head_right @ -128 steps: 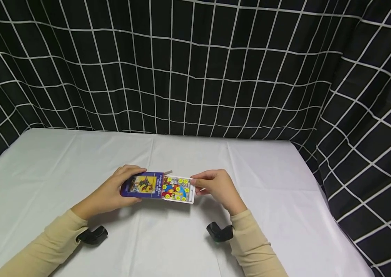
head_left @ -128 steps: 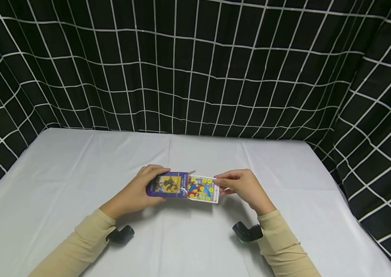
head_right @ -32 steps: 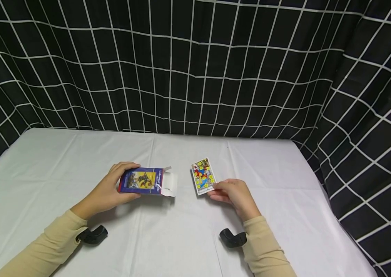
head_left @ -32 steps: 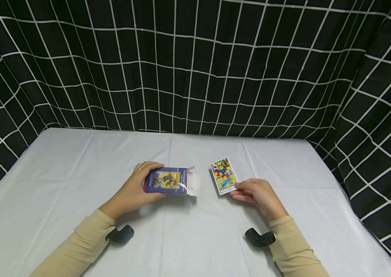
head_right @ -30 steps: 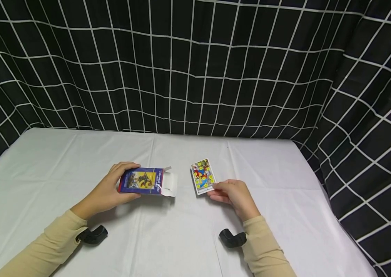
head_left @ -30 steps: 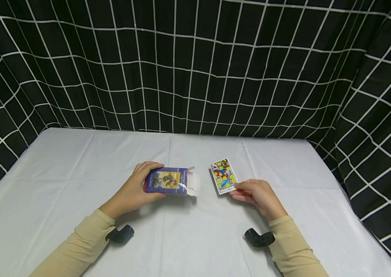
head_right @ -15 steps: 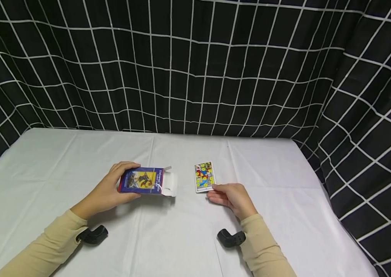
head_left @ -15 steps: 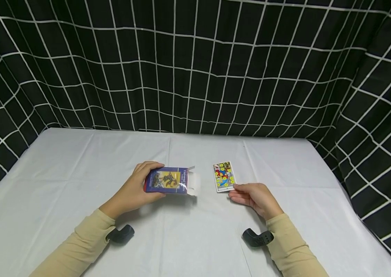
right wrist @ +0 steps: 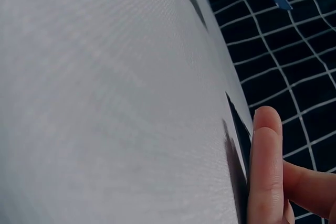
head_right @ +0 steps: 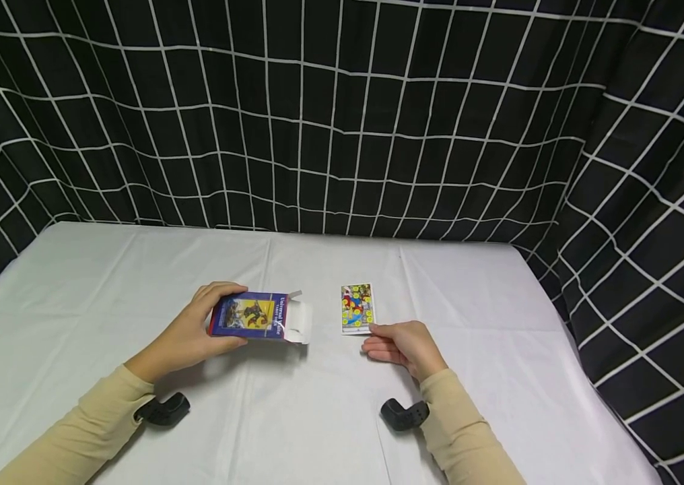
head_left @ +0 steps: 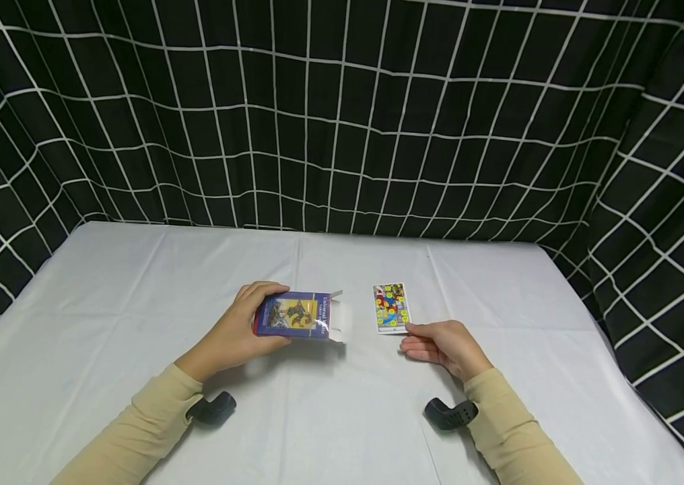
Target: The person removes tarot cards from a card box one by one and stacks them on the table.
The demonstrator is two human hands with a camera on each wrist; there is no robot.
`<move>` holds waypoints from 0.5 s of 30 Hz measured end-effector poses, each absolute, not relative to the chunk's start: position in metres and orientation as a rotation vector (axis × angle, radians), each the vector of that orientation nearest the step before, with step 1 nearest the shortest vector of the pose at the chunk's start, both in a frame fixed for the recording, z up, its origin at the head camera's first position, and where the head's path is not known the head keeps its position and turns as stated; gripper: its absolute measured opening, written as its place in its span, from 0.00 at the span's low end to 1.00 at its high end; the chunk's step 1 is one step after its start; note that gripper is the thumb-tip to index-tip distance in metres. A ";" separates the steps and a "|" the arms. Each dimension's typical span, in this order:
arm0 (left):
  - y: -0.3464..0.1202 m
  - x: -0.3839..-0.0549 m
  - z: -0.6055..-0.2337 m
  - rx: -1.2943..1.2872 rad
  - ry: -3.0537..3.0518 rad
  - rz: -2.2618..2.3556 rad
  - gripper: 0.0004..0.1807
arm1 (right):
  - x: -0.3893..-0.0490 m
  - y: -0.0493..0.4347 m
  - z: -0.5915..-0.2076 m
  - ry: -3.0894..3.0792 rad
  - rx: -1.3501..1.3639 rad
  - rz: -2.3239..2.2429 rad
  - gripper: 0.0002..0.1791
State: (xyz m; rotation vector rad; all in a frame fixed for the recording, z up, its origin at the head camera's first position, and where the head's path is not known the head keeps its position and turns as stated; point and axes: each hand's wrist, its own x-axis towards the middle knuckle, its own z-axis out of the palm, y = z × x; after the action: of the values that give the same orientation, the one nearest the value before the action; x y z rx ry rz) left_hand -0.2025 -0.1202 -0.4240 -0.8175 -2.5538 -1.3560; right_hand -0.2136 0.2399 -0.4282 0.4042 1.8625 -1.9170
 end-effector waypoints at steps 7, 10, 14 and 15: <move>-0.120 -0.202 -0.424 -0.811 -2.564 -1.361 0.41 | -0.214 0.240 -0.429 1.902 0.398 -1.881 0.17; -0.120 -0.201 -0.423 -0.804 -2.571 -1.368 0.42 | -0.214 0.240 -0.430 1.914 0.381 -1.867 0.18; -0.119 -0.200 -0.422 -0.807 -2.572 -1.382 0.42 | -0.214 0.239 -0.430 1.929 0.377 -1.852 0.17; -0.119 -0.200 -0.422 -0.810 -2.569 -1.382 0.41 | -0.214 0.239 -0.431 1.934 0.379 -1.845 0.16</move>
State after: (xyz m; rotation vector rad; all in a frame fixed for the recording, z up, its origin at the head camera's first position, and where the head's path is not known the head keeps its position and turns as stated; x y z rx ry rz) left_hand -0.2004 -0.1188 -0.4222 -0.8100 -2.5694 -1.3823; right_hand -0.2142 0.2394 -0.4305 0.3790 1.9340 -1.8452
